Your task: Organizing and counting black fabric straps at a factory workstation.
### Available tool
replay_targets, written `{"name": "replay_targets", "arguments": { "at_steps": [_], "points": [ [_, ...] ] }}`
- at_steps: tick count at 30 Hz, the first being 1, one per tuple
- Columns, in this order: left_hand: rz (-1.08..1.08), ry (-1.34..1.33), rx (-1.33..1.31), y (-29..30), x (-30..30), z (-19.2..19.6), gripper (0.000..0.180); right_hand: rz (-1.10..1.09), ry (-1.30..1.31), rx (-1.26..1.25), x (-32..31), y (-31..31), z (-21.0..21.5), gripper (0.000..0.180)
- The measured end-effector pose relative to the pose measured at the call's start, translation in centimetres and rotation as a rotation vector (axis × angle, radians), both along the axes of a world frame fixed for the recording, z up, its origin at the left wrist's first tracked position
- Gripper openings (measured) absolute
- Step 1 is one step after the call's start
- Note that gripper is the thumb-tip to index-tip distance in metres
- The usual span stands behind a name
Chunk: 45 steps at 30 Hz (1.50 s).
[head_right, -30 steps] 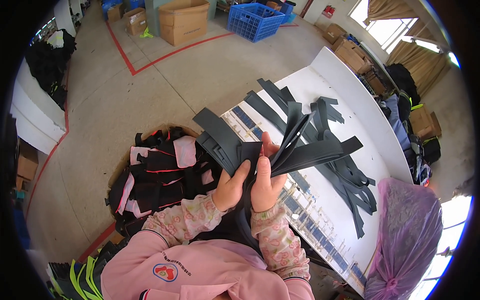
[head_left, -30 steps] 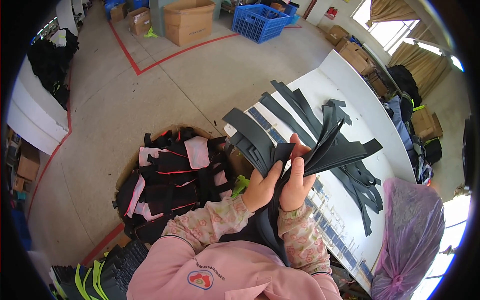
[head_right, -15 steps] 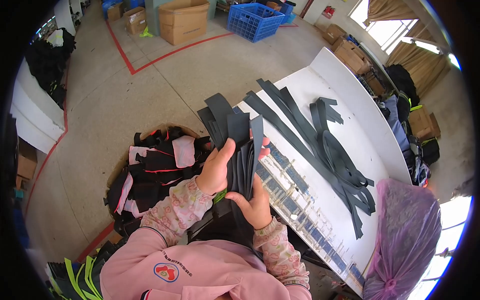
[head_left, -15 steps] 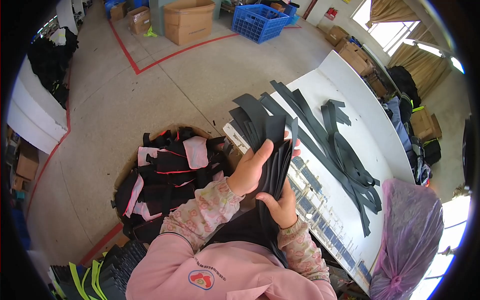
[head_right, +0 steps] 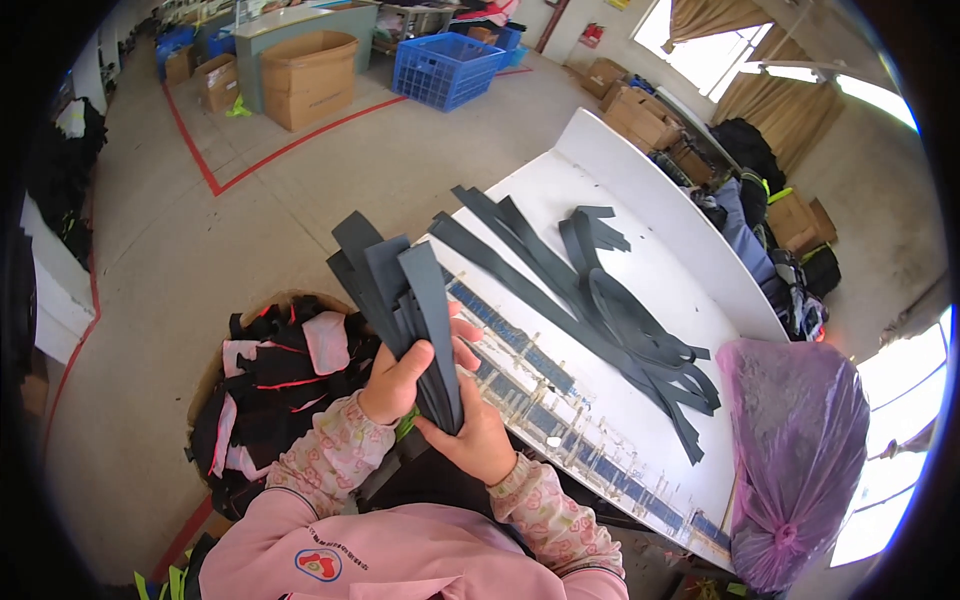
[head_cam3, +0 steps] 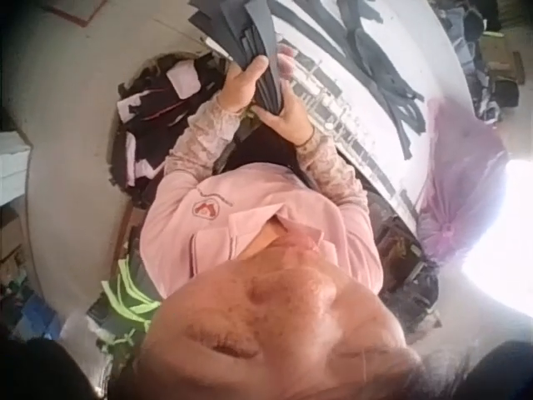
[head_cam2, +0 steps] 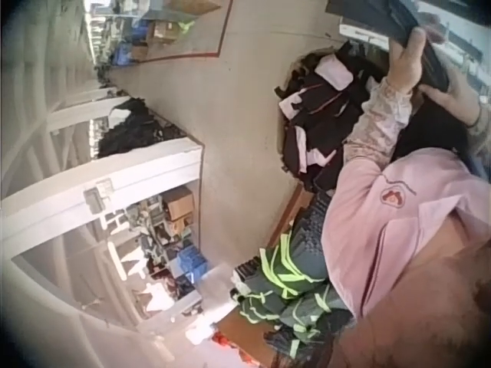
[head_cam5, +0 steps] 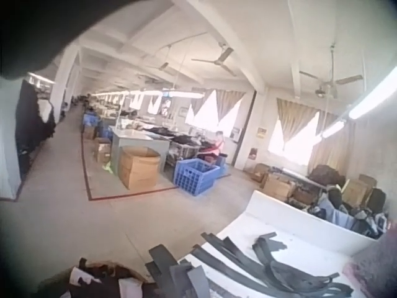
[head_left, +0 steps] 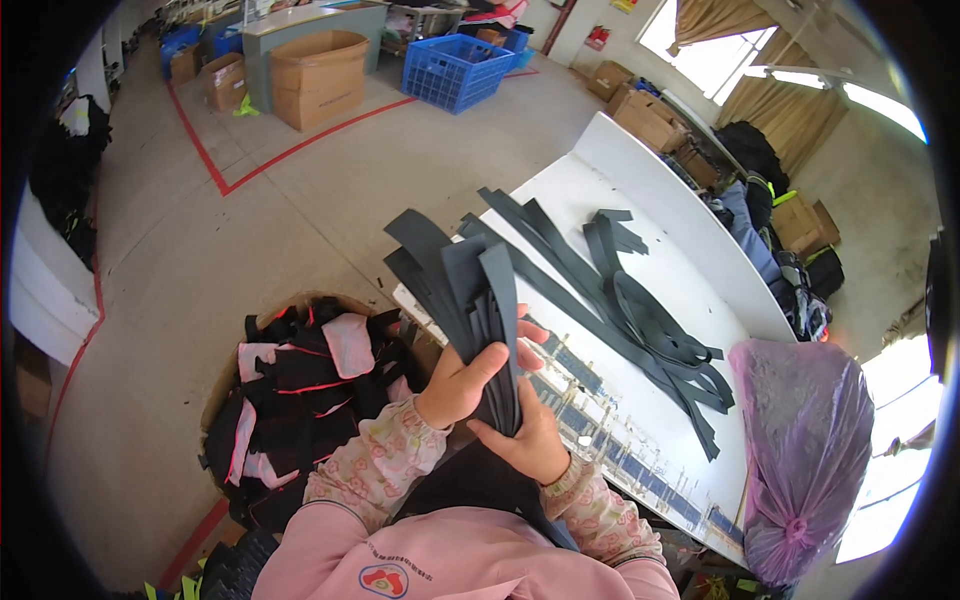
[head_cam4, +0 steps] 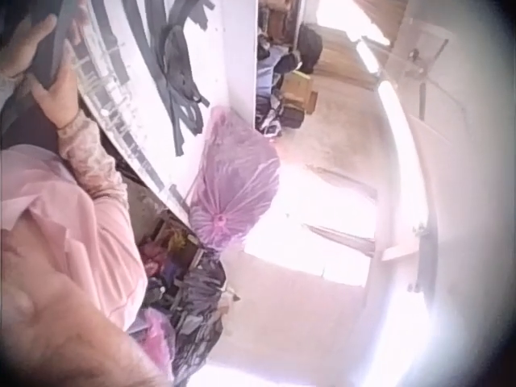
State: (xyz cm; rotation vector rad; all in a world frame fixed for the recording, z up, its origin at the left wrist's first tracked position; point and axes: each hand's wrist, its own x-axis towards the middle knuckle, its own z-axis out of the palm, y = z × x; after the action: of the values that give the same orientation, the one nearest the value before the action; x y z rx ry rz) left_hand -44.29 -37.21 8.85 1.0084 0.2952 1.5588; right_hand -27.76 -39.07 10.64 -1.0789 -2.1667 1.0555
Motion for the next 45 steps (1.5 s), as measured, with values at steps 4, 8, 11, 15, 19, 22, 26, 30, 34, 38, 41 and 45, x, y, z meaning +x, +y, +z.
{"name": "replay_targets", "arguments": {
  "at_steps": [4,8,11,15,19,22,26,30,34,38,41,45],
  "points": [
    [-0.117,-0.091,0.161,0.2,0.5,0.5,0.074,0.055,0.164,-0.151,1.6,0.4,1.8,0.06],
    [-0.194,-0.043,0.053,-0.6,0.6,0.9,0.078,0.066,0.216,-0.152,1.5,-0.4,2.0,0.056],
    [-0.146,0.055,0.009,-0.4,1.1,-0.2,0.076,-0.051,0.071,-0.149,1.3,-0.9,1.5,0.065],
    [-0.051,0.214,0.12,-0.5,0.9,-0.7,0.074,0.53,-0.27,-0.083,4.4,3.2,6.3,0.085],
    [-0.093,0.201,0.147,-1.2,1.8,0.3,0.066,0.159,0.027,0.207,4.6,5.8,14.1,0.074],
    [-0.177,0.047,0.203,-0.9,2.6,1.2,0.045,0.32,0.158,0.341,2.7,6.7,16.6,0.069],
    [-0.221,-0.002,0.217,-1.1,3.2,1.7,0.045,0.373,-0.117,0.538,1.1,6.5,18.9,0.04],
    [-0.205,-0.035,0.161,-1.1,3.2,1.6,0.045,0.242,-0.016,0.666,0.2,5.6,17.9,0.025],
    [-0.219,-0.094,0.101,-1.3,3.0,1.7,0.046,0.252,0.009,0.793,0.4,5.5,17.1,0.024],
    [-0.219,-0.102,0.145,-1.3,3.1,1.7,0.042,0.337,-0.018,0.793,0.3,5.8,16.0,0.023],
    [-0.189,-0.055,0.079,-1.4,3.1,1.4,0.052,0.344,-0.058,0.805,0.5,5.4,14.7,0.023],
    [-0.207,-0.055,0.097,-1.2,2.9,0.9,0.047,0.32,-0.065,0.607,0.4,4.9,15.0,0.03]
  ]
}}
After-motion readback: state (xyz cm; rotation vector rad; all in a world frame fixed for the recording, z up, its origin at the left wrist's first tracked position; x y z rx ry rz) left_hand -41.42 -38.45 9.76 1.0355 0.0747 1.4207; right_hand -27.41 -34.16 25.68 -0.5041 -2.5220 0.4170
